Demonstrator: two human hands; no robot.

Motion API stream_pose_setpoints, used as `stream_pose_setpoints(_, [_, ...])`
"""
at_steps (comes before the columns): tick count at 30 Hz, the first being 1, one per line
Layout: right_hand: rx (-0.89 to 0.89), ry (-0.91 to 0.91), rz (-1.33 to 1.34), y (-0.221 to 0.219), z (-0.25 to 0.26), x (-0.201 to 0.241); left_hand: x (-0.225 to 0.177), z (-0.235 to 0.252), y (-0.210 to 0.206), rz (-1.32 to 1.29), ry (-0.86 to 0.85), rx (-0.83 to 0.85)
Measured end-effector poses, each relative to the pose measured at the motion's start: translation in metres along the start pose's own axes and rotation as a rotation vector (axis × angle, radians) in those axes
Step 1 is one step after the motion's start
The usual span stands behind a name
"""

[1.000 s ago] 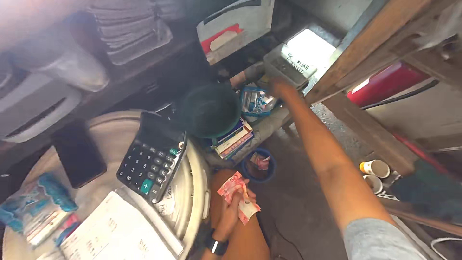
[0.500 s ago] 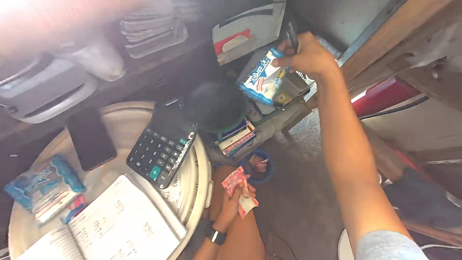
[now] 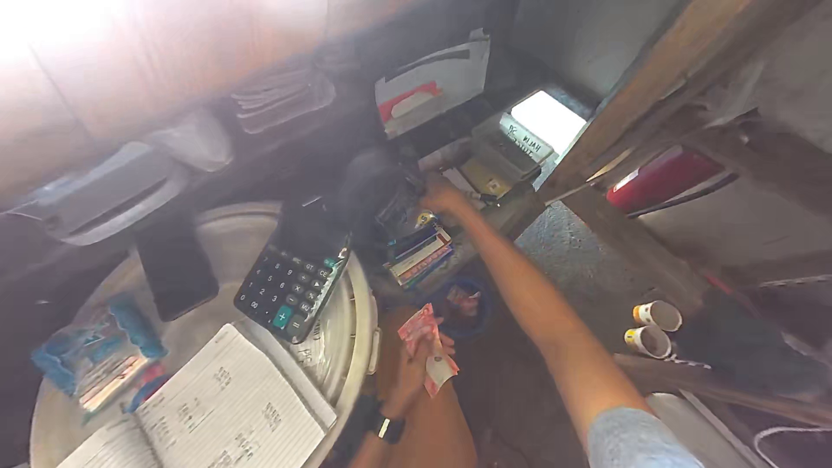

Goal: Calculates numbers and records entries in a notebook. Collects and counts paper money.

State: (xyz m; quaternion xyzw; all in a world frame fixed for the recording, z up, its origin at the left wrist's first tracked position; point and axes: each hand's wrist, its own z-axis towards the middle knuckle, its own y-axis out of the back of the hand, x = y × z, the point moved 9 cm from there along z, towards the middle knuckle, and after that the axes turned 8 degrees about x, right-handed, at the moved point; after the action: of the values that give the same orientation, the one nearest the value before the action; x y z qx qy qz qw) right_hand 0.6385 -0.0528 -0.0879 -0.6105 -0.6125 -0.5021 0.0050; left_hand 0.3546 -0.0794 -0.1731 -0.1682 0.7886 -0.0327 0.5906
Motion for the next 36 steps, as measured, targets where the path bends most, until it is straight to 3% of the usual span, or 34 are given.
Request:
stream_pose_setpoints(7, [-0.033,-0.032,-0.181,-0.001,-0.014,-0.002,0.003,0.003,-0.002,-0.009,-0.017,0.023])
stream_pose_setpoints(11, [-0.157,-0.010,-0.302,0.021,-0.044,0.017,0.005,0.004,0.001,-0.066,-0.009,0.011])
stream_pose_setpoints(13, [-0.259,0.127,-0.237,0.039,-0.070,0.017,-0.002,0.005,0.004,-0.161,-0.045,-0.049])
stream_pose_setpoints(15, [-0.234,0.273,-0.132,0.038,-0.108,0.002,-0.017,0.009,0.000,-0.265,-0.077,-0.121])
stream_pose_setpoints(17, [-0.105,0.331,0.011,-0.002,-0.139,-0.026,-0.038,0.014,-0.010,-0.318,-0.068,-0.218])
stream_pose_setpoints(19, [-0.022,0.315,0.237,-0.054,-0.161,-0.054,-0.051,0.029,-0.021,-0.375,-0.074,-0.205])
stream_pose_setpoints(21, [-0.108,0.244,0.455,-0.084,-0.177,-0.079,-0.054,0.046,-0.033,-0.400,-0.080,-0.138])
stream_pose_setpoints(24, [-0.356,0.212,0.562,-0.083,-0.187,-0.102,-0.056,0.063,-0.050,-0.377,-0.089,-0.028])
stream_pose_setpoints(26, [-0.443,0.173,0.458,-0.056,-0.181,-0.113,-0.058,0.070,-0.051,-0.211,-0.129,0.009])
stream_pose_setpoints(28, [-0.560,0.108,0.290,-0.004,-0.163,-0.125,-0.057,0.070,-0.041,0.114,-0.191,0.081])
stream_pose_setpoints(31, [-0.644,-0.040,0.088,0.074,-0.111,-0.132,-0.044,0.046,-0.012,0.576,-0.212,-0.047])
stream_pose_setpoints(33, [-0.559,-0.189,-0.001,0.098,-0.066,-0.133,-0.028,0.028,0.000,0.823,-0.180,-0.079])
stream_pose_setpoints(36, [-0.406,-0.363,-0.074,0.096,-0.008,-0.135,-0.009,0.013,0.005,1.093,-0.258,-0.073])
